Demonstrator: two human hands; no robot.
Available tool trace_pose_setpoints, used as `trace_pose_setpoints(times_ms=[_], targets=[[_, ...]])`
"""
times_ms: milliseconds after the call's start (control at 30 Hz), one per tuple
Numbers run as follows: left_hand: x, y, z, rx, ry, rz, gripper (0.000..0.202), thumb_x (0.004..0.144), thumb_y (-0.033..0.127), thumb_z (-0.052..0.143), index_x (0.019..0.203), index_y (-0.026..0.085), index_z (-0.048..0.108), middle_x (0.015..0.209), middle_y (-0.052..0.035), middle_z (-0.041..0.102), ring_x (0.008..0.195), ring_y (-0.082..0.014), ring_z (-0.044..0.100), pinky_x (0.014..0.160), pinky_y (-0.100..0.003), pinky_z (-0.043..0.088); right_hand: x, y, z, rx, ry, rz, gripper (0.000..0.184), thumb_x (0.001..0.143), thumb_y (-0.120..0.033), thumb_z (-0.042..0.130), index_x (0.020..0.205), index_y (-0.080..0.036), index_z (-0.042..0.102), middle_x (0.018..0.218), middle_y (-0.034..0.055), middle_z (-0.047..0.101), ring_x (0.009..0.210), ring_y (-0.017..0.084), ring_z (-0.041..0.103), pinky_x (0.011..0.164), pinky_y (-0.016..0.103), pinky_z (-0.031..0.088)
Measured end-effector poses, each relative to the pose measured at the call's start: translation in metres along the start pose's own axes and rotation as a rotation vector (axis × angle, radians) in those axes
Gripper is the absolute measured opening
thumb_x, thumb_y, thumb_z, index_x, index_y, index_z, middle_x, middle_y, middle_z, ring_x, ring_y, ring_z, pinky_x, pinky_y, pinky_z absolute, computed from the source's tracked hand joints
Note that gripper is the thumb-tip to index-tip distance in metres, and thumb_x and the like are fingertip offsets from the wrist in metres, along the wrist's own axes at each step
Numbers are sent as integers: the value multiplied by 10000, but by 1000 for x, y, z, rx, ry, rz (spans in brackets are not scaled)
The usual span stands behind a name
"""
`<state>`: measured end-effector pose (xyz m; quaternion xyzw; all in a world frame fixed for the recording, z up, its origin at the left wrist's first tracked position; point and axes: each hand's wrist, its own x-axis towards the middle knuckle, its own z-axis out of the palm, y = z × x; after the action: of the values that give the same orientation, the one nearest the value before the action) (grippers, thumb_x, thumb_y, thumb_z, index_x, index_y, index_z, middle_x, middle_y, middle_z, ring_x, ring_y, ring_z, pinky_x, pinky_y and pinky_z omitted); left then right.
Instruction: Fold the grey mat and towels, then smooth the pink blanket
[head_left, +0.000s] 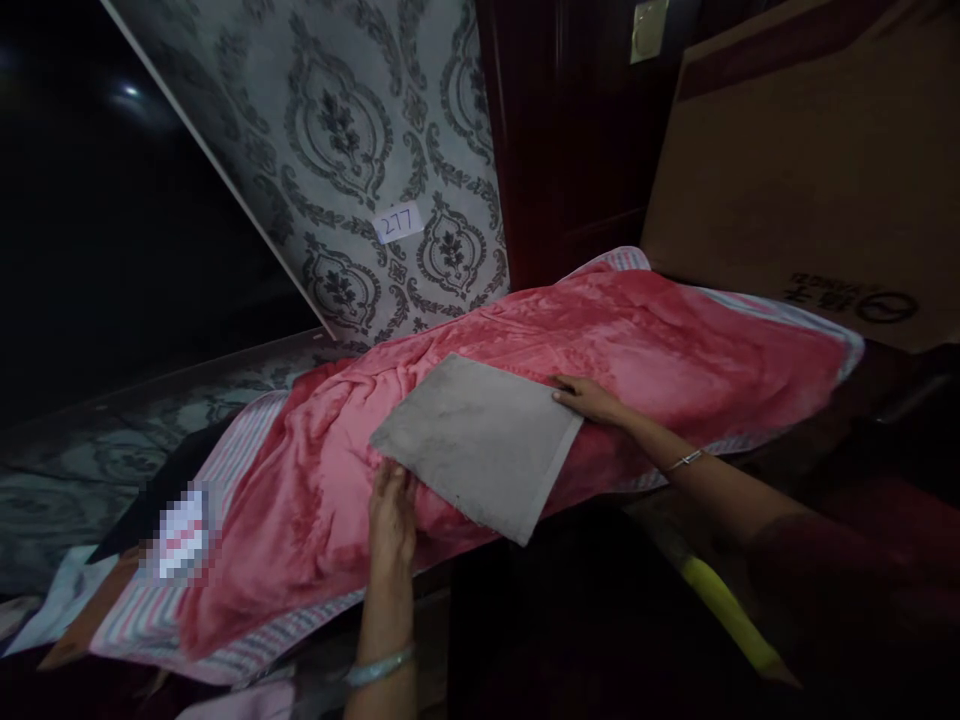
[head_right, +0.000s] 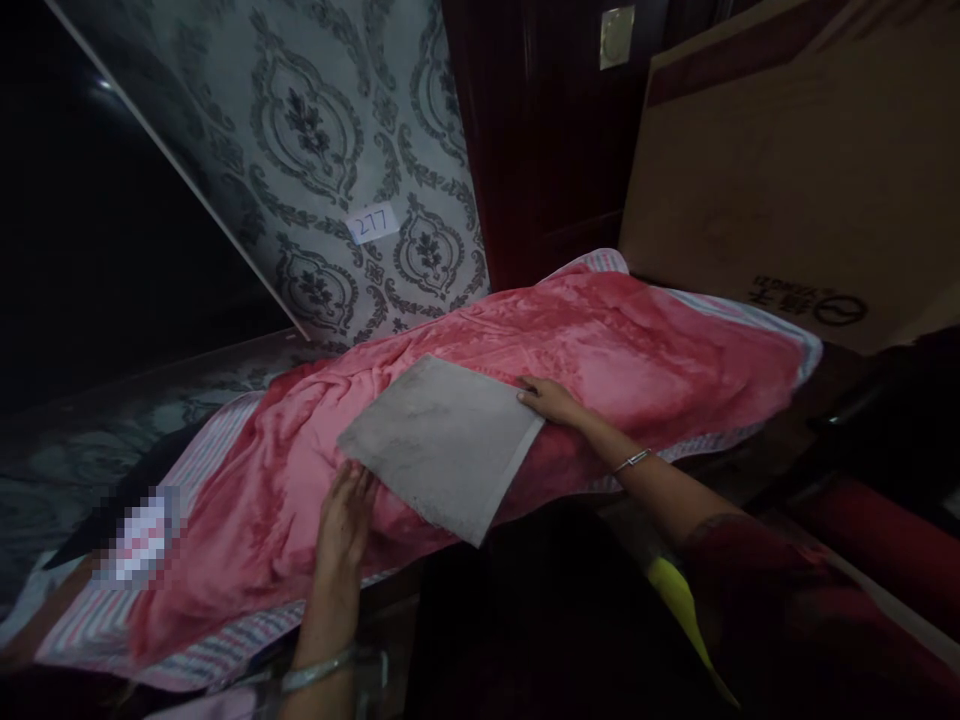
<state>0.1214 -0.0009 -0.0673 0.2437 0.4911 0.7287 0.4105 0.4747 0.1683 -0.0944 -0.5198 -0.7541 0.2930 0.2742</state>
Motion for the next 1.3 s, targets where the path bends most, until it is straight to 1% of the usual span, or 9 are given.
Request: trace_pose_setpoints(times_ms=[167,267,333,433,567,667,900,1133,1300], targets=[[-35,-3,-3,-194,31,-260,162,708,194,677,867,203,649,1000,-64,723,1022,-205,680,1017,-447,510,20,-4,0,3,-27,30,499,830,-356,613,1291,-169,651,1315,98,648,1195,274,596,1038,395,448],[-44,-7,-3,-200,-12,-348,166,703,207,688,868,192,668,992,-68,726,945,-199,693,936,-414,547,25,-2,-8,26,-85,46,335,774,-422,664,974,-163,739,963,61,738,907,232,665,828,328,521],[-47,-9,2,-197,-66,-408,127,718,223,688,835,182,664,962,-76,730,885,-194,699,859,-375,566,24,-1,-15,62,-129,71,327,746,-487,677,797,-166,706,741,17,683,683,169,610,644,269,490],[-51,-12,15,-198,-126,-493,79,758,213,679,825,181,652,922,-80,738,824,-187,702,766,-330,573,15,-1,-24,229,-196,116,382,703,-544,698,707,-167,642,620,-20,574,548,107,478,518,229,388],[-59,-19,36,-236,-110,-515,212,779,137,670,977,213,660,1014,-49,749,942,-190,708,828,-322,574,-4,-4,-27,555,-188,173,403,658,-551,729,675,-187,559,600,-33,518,536,96,426,513,232,390],[-67,-25,49,-231,-55,-534,302,786,116,671,1068,219,649,1049,-50,751,1010,-207,704,906,-343,573,-16,-10,-25,696,-149,216,380,641,-515,750,723,-190,571,676,-2,587,611,123,500,586,248,456],[-73,-21,72,-163,107,-628,406,777,66,668,1153,207,614,1022,-54,753,968,-231,723,886,-390,609,-20,-22,-23,561,-106,202,395,691,-496,740,852,-158,616,766,14,630,681,124,536,610,224,438],[-63,-15,76,-245,1,-564,477,801,60,623,1255,203,601,1097,-65,750,1029,-221,715,937,-384,591,-28,-24,-24,554,-96,274,472,775,-623,692,876,-177,574,671,-19,551,560,106,505,486,215,452],[-61,-6,73,-263,28,-598,474,799,66,629,1250,210,608,1081,-69,757,1030,-249,717,929,-422,595,-29,-34,-32,597,-136,368,489,751,-619,747,906,-188,579,652,1,605,517,126,553,487,252,521]])
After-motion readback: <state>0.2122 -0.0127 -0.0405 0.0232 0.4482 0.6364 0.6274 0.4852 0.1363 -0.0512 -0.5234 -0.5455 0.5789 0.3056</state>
